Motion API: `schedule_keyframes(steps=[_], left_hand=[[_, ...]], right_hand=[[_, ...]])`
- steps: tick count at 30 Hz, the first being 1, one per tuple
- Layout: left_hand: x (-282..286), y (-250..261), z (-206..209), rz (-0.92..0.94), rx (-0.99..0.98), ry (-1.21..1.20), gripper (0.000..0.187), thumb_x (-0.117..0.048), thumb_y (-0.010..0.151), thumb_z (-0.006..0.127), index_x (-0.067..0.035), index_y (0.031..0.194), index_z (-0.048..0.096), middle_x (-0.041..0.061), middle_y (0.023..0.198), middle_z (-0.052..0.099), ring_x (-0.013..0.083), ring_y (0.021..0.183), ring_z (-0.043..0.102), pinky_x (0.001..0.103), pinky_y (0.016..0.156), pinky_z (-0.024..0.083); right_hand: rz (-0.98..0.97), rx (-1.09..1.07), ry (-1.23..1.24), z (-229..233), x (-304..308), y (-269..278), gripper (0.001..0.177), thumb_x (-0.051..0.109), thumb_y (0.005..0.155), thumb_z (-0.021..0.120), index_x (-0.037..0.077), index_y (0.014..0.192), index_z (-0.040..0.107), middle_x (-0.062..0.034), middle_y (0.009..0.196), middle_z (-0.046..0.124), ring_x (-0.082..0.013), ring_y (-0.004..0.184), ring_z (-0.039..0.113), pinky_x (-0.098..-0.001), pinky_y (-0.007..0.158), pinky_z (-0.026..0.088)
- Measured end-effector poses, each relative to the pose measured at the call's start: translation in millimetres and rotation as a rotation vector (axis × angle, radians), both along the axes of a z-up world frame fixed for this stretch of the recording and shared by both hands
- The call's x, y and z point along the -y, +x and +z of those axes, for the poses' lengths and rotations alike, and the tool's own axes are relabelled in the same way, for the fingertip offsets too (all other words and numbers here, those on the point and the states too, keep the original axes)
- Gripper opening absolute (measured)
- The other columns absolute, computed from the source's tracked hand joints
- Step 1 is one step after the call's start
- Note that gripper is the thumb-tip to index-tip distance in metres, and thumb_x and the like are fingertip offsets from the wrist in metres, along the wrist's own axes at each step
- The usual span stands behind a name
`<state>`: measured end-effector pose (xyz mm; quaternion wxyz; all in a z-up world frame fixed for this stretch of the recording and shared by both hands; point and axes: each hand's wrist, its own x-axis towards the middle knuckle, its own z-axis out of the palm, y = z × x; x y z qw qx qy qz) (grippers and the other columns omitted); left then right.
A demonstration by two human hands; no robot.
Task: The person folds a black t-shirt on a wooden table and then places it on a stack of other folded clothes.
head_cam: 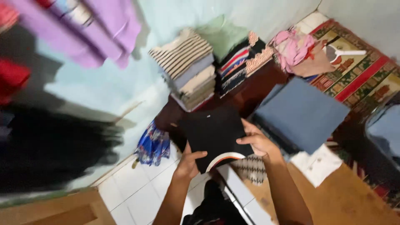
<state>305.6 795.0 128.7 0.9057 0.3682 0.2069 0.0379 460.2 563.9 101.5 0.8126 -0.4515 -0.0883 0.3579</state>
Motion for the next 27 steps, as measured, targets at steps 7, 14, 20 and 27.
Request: schedule_keyframes(steps=[7, 14, 20, 27], left_hand=[[-16, 247, 21, 0.016, 0.115, 0.159, 0.101, 0.015, 0.077, 0.074, -0.022, 0.165, 0.040, 0.007, 0.159, 0.052, 0.0257, 0.145, 0.049, 0.050, 0.124, 0.038], [-57, 435, 17, 0.135, 0.176, 0.248, 0.105, 0.016, 0.078, 0.074, -0.024, 0.167, 0.036, 0.001, 0.164, 0.048, 0.0228, 0.145, 0.047, 0.049, 0.126, 0.032], [-86, 490, 14, 0.122, -0.129, 0.351, 0.130, 0.015, 0.070, 0.069, -0.018, 0.171, -0.006, 0.018, 0.177, 0.000, 0.0409, 0.161, 0.011, 0.063, 0.128, 0.016], [-72, 469, 57, 0.104, -0.228, 0.500, 0.130, 0.023, 0.076, 0.061, -0.019, 0.168, -0.021, 0.030, 0.174, -0.011, 0.0513, 0.160, -0.001, 0.065, 0.126, 0.012]], right_hand=[[-0.030, 0.258, -0.284, 12, -7, 291, 0.105, -0.023, 0.063, 0.073, 0.012, 0.159, 0.052, -0.0070, 0.141, 0.066, -0.0238, 0.128, 0.061, -0.0428, 0.113, 0.047], [0.077, 0.405, -0.365, 140, -101, 441, 0.094, -0.018, 0.064, 0.064, 0.012, 0.153, 0.059, -0.0037, 0.126, 0.072, -0.0220, 0.114, 0.070, -0.0379, 0.098, 0.055], [0.059, 0.454, -0.588, 99, -143, 517, 0.085, -0.009, 0.059, 0.074, 0.012, 0.141, 0.068, 0.0099, 0.106, 0.063, -0.0078, 0.099, 0.058, -0.0208, 0.087, 0.043], [0.170, 0.437, -0.573, 43, -143, 536, 0.080, -0.007, 0.074, 0.073, 0.015, 0.150, 0.063, -0.0079, 0.113, 0.069, -0.0223, 0.109, 0.063, -0.0405, 0.095, 0.053]])
